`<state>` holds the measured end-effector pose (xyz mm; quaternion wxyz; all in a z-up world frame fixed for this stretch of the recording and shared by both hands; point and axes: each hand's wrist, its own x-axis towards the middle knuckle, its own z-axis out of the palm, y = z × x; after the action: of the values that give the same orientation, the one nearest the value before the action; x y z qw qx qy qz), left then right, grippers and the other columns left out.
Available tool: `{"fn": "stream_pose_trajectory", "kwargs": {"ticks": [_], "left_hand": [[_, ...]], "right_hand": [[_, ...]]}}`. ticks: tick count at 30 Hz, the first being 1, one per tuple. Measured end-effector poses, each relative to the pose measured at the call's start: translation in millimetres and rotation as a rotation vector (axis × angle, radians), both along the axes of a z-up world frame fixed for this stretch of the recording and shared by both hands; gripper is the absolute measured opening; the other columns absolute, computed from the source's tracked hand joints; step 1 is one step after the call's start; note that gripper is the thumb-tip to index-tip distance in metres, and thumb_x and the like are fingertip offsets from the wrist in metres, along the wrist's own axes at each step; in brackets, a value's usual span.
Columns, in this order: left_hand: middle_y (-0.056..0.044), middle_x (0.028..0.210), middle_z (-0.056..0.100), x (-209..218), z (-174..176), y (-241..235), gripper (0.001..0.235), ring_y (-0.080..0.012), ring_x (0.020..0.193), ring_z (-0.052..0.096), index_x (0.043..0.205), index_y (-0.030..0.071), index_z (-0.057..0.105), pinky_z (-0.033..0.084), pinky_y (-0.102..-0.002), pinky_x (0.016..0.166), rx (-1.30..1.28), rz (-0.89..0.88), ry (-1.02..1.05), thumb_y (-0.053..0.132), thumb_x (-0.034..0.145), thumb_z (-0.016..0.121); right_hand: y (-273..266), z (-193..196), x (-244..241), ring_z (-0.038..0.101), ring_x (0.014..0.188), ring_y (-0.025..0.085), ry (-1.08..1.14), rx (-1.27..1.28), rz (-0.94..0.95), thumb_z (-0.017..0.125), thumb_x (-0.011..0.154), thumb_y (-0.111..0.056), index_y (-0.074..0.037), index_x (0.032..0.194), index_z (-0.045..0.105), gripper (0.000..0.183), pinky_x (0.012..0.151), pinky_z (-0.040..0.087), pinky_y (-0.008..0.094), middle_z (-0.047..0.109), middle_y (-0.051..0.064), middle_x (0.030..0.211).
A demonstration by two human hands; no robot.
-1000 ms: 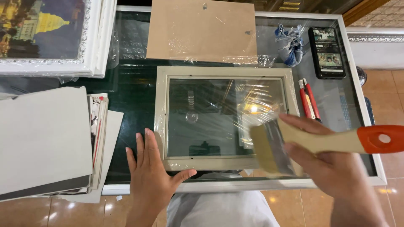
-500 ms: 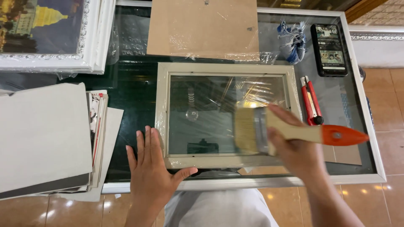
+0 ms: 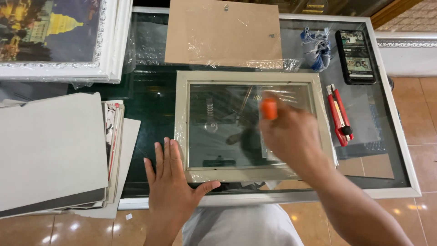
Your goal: Cleaning and preparing a picture frame for assembly by brushing away dust and wiping the surface.
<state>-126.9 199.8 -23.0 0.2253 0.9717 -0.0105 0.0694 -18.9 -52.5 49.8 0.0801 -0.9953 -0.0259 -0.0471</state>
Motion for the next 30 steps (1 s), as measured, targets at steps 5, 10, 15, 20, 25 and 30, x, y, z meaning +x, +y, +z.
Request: {"fn": "stream_pose_trajectory", "kwargs": {"ticks": [5,10,15,20,25,30], "left_hand": [[-0.030,0.158,0.028,1,3,0,0.134,-0.0438,0.150,0.018,0.151,-0.009,0.021,0.010,-0.061,0.117,0.044,0.001,0.027,0.086,0.066,0.061],[-0.030,0.158,0.028,-1,-1,0,0.134,-0.0446,0.151,0.017,0.153,-0.009,0.020,0.009,-0.062,0.117,0.024,-0.002,0.006,0.085,0.067,0.061],[-0.033,0.156,0.027,1,-8,1,0.136,-0.0469,0.149,0.015,0.152,-0.009,0.019,0.008,-0.064,0.115,0.049,-0.001,0.023,0.089,0.066,0.058],[-0.032,0.157,0.028,2,-9,1,0.137,-0.0466,0.149,0.016,0.154,-0.008,0.020,0.008,-0.064,0.116,0.038,0.010,0.011,0.090,0.065,0.056],[-0.032,0.157,0.028,0,-8,-1,0.133,-0.0466,0.150,0.017,0.154,-0.007,0.022,0.009,-0.064,0.117,0.040,0.016,-0.010,0.089,0.067,0.055],[-0.032,0.158,0.027,-1,-4,-2,0.132,-0.0468,0.150,0.017,0.154,-0.008,0.021,0.009,-0.064,0.117,0.029,0.016,0.023,0.087,0.069,0.056]], "right_hand": [[122,25,9,0.072,0.073,0.039,0.117,0.554,0.423,0.063,0.087,-0.013,-0.010,0.138,0.059,0.050,0.064,0.057,0.047,0.073,0.018,0.077],[103,-17,51,0.074,0.097,0.027,-0.009,0.932,0.438,0.064,0.096,-0.013,-0.006,0.145,0.055,0.051,0.083,0.060,0.035,0.073,0.017,0.112],[-39,-41,77,0.067,0.100,0.010,-0.018,1.001,0.096,0.065,0.095,-0.007,-0.003,0.140,0.061,0.045,0.085,0.056,0.026,0.071,0.006,0.116],[-154,-15,52,0.068,0.103,0.012,-0.151,0.826,-0.054,0.063,0.095,-0.003,0.002,0.137,0.064,0.043,0.088,0.054,0.024,0.072,0.010,0.118],[-140,22,46,0.068,0.107,0.018,-0.308,0.602,0.063,0.066,0.101,-0.005,0.002,0.142,0.063,0.042,0.092,0.054,0.029,0.071,0.015,0.121],[-113,12,55,0.071,0.107,0.027,-0.369,0.467,0.217,0.066,0.101,-0.009,0.001,0.142,0.062,0.042,0.091,0.055,0.035,0.071,0.020,0.120]]}}
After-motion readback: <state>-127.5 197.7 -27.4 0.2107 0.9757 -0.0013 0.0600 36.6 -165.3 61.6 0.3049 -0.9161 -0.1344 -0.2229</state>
